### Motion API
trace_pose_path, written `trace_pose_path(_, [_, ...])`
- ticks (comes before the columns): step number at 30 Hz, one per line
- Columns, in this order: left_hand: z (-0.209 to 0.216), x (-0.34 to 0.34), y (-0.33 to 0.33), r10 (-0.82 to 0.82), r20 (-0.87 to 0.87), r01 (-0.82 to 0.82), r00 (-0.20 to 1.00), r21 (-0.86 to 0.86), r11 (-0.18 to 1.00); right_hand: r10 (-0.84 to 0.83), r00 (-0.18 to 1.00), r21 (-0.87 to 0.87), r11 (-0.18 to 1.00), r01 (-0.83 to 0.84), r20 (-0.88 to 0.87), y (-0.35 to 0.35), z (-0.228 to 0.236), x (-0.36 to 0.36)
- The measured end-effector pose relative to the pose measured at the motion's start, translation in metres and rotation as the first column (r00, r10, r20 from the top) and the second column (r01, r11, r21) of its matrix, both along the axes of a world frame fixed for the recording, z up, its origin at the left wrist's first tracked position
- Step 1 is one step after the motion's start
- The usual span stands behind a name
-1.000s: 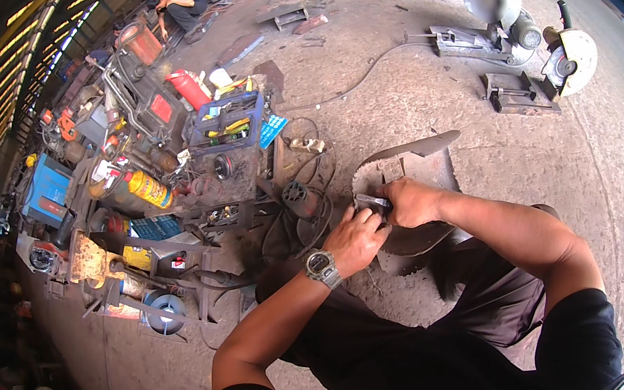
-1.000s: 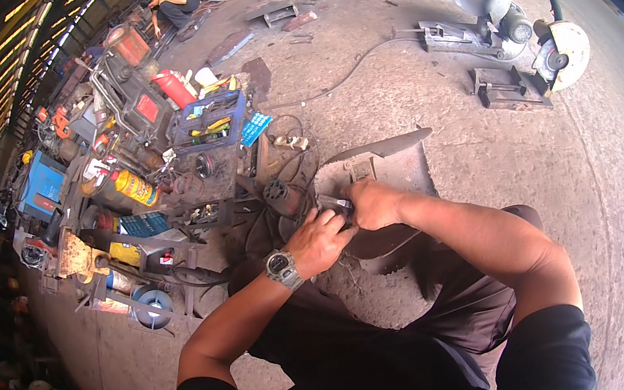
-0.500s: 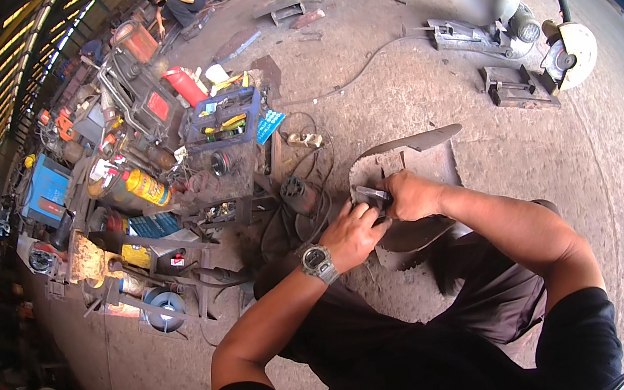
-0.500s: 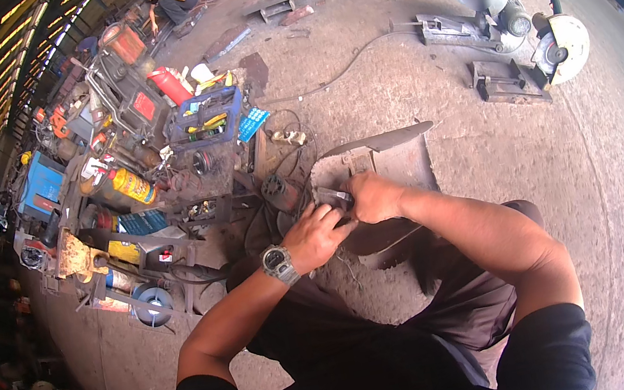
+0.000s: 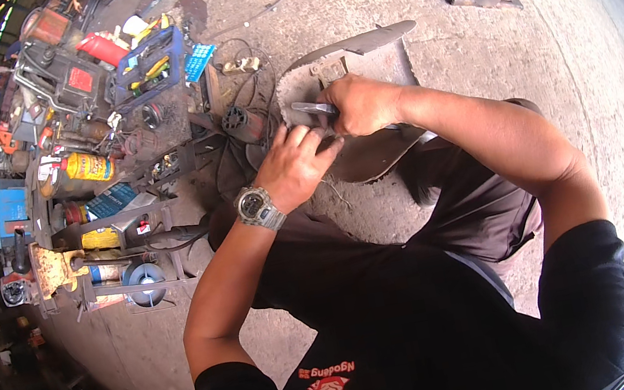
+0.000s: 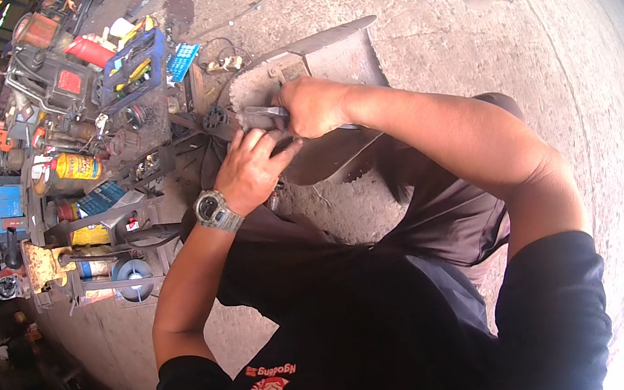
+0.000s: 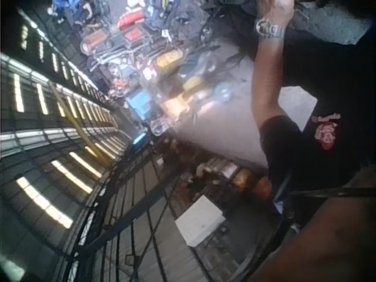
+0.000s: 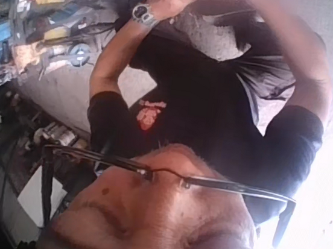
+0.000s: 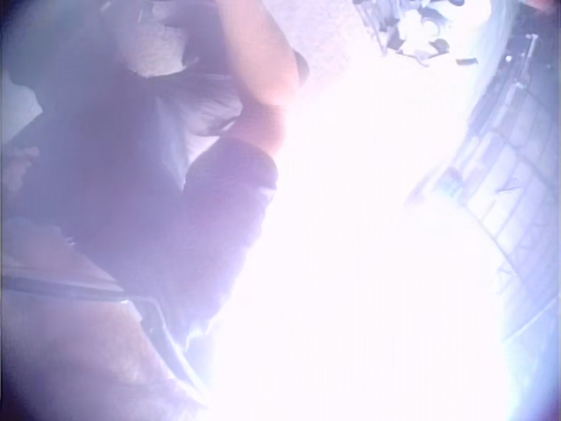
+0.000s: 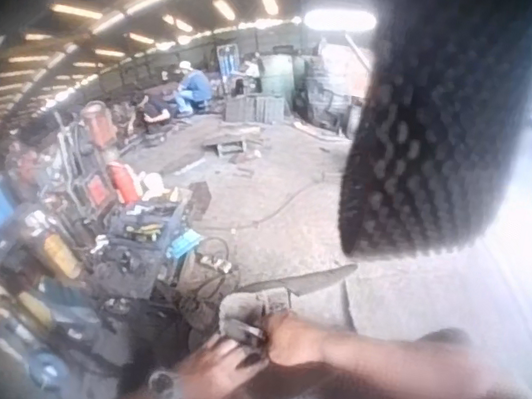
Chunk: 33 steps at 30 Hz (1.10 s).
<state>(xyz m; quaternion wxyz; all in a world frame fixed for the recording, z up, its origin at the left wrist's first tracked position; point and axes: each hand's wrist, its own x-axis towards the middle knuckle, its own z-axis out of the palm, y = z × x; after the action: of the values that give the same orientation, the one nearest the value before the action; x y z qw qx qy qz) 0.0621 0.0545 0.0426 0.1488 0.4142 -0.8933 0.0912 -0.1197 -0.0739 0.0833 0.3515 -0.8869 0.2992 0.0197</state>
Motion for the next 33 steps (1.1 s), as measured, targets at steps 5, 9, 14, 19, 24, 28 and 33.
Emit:
trace_pose_path(5, [-0.002, 0.003, -0.005, -0.051, 0.001, 0.051, 0.999, 0.043, 0.998, 0.015, 0.999, -0.003, 1.000, -0.015, 0.047, -0.002, -0.014, -0.002])
trace_pose_path(9, [-0.005, 0.002, -0.005, -0.060, -0.033, 0.061, 0.998, 0.043, 0.997, 0.029, 0.999, -0.016, 0.999, -0.028, 0.019, 0.000, -0.011, -0.002])
trace_pose_path(14, [-0.007, 0.001, -0.007, -0.061, -0.028, 0.062, 0.998, 0.063, 0.996, 0.032, 0.999, -0.027, 0.999, -0.032, 0.004, -0.001, -0.012, -0.003])
trace_pose_path(19, [-0.009, -0.002, -0.004, -0.009, -0.073, 0.013, 0.997, 0.058, 0.998, -0.017, 0.998, 0.008, 1.000, 0.016, 0.063, -0.006, -0.021, -0.009])
trace_pose_path(24, [-0.017, 0.003, 0.003, 0.052, -0.137, -0.040, 0.989, 0.091, 0.995, -0.113, 0.993, 0.096, 0.989, 0.110, 0.025, -0.008, -0.020, -0.012])
trace_pose_path(28, [-0.012, 0.005, 0.006, 0.031, -0.117, -0.021, 0.993, 0.083, 0.996, -0.079, 0.977, -0.046, 0.995, 0.090, 0.199, -0.008, -0.038, -0.013])
trace_pose_path(33, [-0.010, 0.005, 0.010, 0.053, -0.107, -0.043, 0.993, 0.087, 0.995, -0.127, 0.982, 0.056, 0.991, 0.121, 0.140, -0.005, -0.041, -0.004])
